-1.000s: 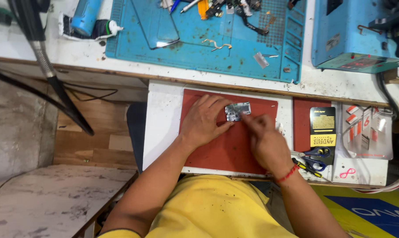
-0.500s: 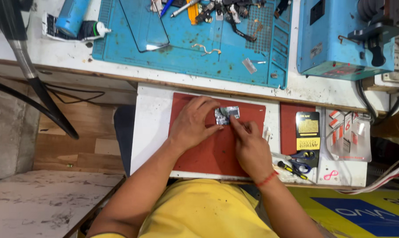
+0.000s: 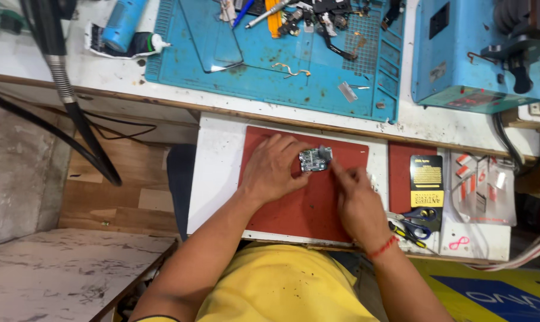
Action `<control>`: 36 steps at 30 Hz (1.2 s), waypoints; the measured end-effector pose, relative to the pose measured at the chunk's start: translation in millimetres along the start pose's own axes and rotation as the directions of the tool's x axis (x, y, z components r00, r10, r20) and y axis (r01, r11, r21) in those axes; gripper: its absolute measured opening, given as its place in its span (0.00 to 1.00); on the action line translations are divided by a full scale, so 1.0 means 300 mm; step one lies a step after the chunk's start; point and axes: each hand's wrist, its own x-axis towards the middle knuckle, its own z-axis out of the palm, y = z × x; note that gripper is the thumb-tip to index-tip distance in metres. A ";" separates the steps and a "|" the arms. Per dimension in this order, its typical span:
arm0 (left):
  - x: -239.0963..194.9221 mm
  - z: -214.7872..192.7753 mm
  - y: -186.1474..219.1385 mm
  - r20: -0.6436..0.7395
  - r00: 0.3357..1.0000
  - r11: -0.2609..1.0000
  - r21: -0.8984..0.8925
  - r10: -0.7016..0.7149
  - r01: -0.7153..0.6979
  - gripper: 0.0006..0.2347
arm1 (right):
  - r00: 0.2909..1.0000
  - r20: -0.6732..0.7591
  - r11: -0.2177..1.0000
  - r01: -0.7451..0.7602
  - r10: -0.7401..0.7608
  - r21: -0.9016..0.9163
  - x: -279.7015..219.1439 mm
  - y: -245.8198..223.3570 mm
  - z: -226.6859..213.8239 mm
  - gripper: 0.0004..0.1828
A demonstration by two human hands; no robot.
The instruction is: The person uses a small brush to clean a circuit board placed on a red mat. They repeatedly brush the surface of the board, focusing on specific areas, and occasionally reposition the board to access different sides. The task involves careful manual cleaning of electronic components.
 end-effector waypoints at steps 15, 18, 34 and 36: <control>-0.006 0.010 -0.022 0.001 0.999 0.999 0.025 0.043 -0.043 0.22 | 0.986 0.153 0.997 0.073 -0.073 0.004 -0.008 -0.017 0.009 0.33; -0.001 0.003 -0.016 0.025 0.999 0.999 0.012 0.038 -0.038 0.22 | 0.997 -0.042 0.998 0.056 -0.057 -0.020 0.028 -0.002 0.000 0.27; -0.014 0.020 -0.024 0.005 1.000 0.999 0.020 0.031 -0.031 0.22 | 0.992 0.066 0.994 0.107 -0.105 -0.021 0.031 0.009 -0.018 0.33; -0.017 0.016 -0.028 0.024 0.999 0.999 0.038 0.033 -0.034 0.22 | 0.981 0.136 0.990 0.138 -0.135 -0.012 0.009 -0.012 -0.006 0.35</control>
